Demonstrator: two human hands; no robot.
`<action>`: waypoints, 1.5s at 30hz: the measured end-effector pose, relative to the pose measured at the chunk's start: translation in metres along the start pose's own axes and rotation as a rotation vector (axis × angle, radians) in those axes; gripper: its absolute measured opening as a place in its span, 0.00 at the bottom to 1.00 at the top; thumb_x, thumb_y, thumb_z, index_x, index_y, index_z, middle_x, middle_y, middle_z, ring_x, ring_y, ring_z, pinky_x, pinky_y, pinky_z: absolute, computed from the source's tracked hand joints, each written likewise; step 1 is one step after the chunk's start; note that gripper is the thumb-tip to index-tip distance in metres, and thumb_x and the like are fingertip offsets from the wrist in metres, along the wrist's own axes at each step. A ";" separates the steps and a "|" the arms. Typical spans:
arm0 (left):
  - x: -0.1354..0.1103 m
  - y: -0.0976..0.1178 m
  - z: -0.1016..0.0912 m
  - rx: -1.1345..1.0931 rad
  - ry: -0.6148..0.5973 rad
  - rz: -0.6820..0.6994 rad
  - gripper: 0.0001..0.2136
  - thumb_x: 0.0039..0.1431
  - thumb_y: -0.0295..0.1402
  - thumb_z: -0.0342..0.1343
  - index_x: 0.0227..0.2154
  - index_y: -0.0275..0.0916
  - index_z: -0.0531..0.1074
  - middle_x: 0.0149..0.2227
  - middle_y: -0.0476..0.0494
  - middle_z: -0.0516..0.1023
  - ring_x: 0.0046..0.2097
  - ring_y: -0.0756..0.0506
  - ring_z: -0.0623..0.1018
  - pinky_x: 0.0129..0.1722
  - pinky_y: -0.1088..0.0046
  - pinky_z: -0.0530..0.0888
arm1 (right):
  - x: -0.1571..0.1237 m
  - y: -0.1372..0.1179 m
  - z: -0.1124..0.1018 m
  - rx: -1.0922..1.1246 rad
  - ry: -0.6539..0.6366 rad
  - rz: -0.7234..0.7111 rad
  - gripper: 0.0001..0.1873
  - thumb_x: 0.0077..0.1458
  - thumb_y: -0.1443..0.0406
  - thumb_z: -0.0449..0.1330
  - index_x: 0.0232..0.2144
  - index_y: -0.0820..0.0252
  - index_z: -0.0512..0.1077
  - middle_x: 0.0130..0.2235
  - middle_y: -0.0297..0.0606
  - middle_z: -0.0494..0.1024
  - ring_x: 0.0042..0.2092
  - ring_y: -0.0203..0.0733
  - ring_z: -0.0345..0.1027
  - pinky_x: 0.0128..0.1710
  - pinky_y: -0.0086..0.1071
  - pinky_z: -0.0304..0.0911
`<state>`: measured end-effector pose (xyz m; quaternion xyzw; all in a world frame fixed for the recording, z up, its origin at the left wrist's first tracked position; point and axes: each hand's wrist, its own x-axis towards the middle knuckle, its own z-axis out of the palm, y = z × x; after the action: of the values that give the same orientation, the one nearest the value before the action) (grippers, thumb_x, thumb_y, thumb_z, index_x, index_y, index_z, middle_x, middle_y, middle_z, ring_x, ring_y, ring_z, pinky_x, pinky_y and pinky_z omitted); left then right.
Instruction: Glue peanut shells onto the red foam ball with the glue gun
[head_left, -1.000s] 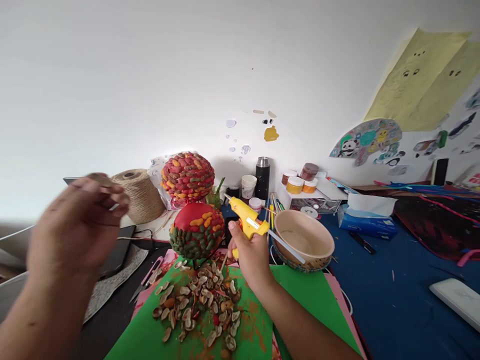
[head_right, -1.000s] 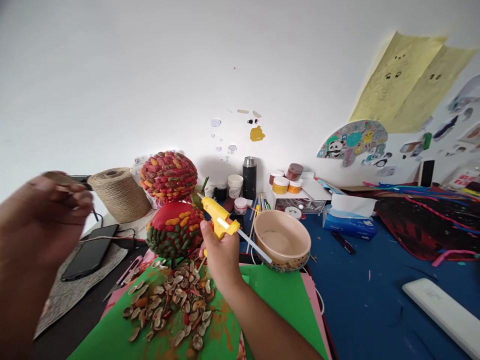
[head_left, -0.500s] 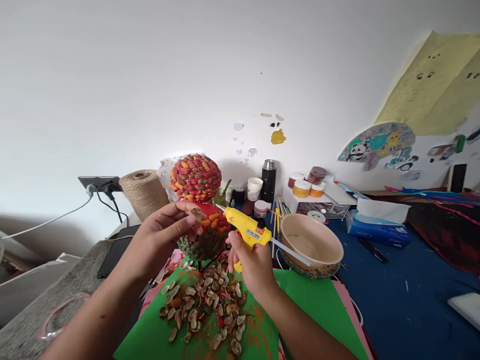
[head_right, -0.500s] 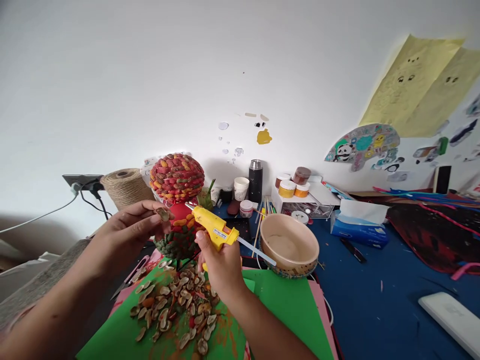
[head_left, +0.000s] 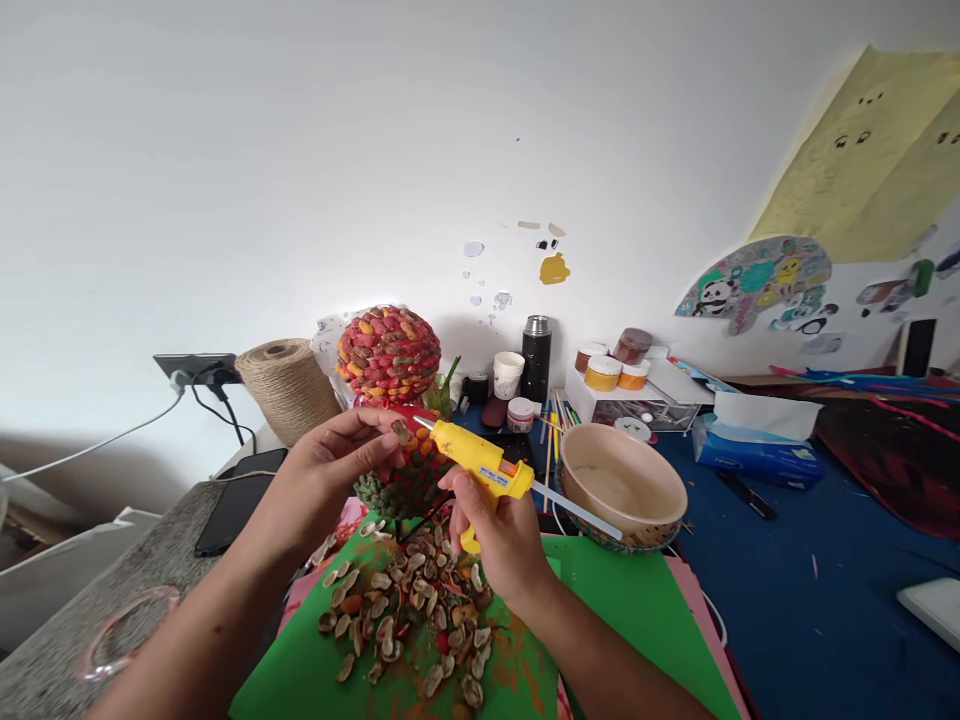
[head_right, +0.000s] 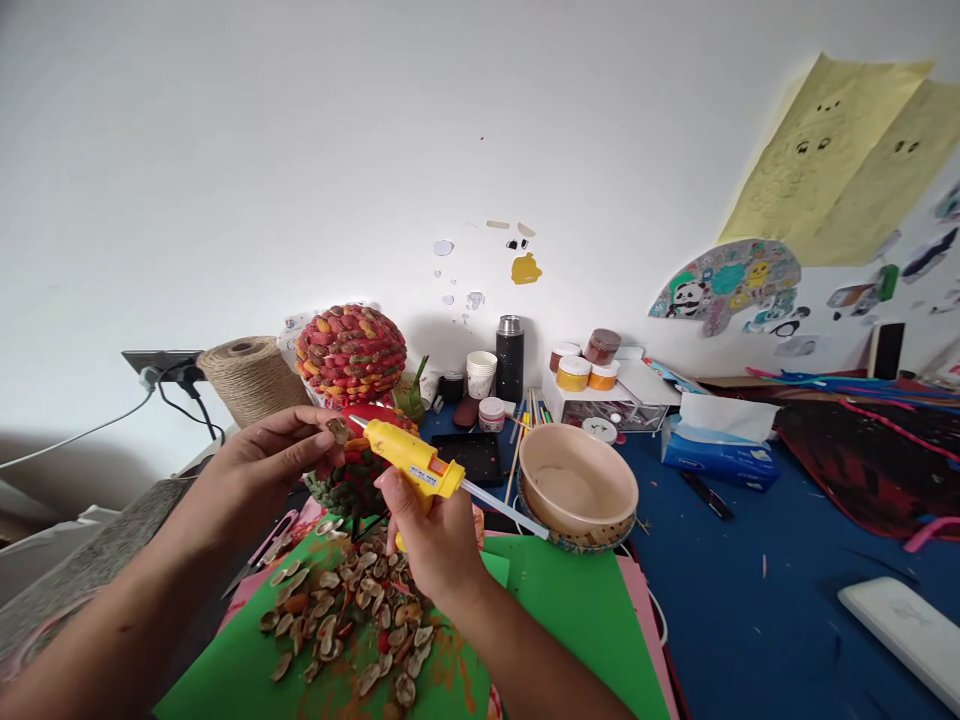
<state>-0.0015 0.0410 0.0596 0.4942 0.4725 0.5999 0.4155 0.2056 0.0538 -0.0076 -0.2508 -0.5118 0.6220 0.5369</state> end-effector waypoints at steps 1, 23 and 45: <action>0.000 -0.001 0.000 -0.004 0.003 0.000 0.21 0.51 0.50 0.85 0.40 0.42 0.91 0.32 0.44 0.86 0.35 0.45 0.81 0.37 0.74 0.78 | -0.001 0.001 0.000 0.002 -0.015 -0.004 0.39 0.60 0.30 0.72 0.39 0.60 0.82 0.20 0.23 0.67 0.19 0.32 0.65 0.20 0.26 0.64; -0.002 0.000 -0.001 0.009 0.035 0.007 0.20 0.49 0.49 0.86 0.39 0.42 0.92 0.35 0.42 0.88 0.35 0.44 0.82 0.37 0.72 0.79 | -0.005 0.008 0.001 -0.223 -0.013 0.020 0.42 0.62 0.25 0.64 0.36 0.58 0.80 0.19 0.27 0.69 0.19 0.36 0.63 0.20 0.29 0.60; -0.001 -0.002 0.000 0.012 0.031 -0.028 0.22 0.45 0.51 0.88 0.35 0.41 0.91 0.32 0.44 0.87 0.33 0.46 0.81 0.35 0.75 0.79 | -0.006 0.000 0.005 -0.212 -0.025 0.058 0.43 0.61 0.23 0.62 0.32 0.56 0.76 0.17 0.27 0.67 0.18 0.36 0.61 0.20 0.29 0.57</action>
<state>-0.0017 0.0407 0.0576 0.4804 0.4893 0.5988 0.4137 0.2031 0.0460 -0.0078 -0.3128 -0.5739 0.5828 0.4829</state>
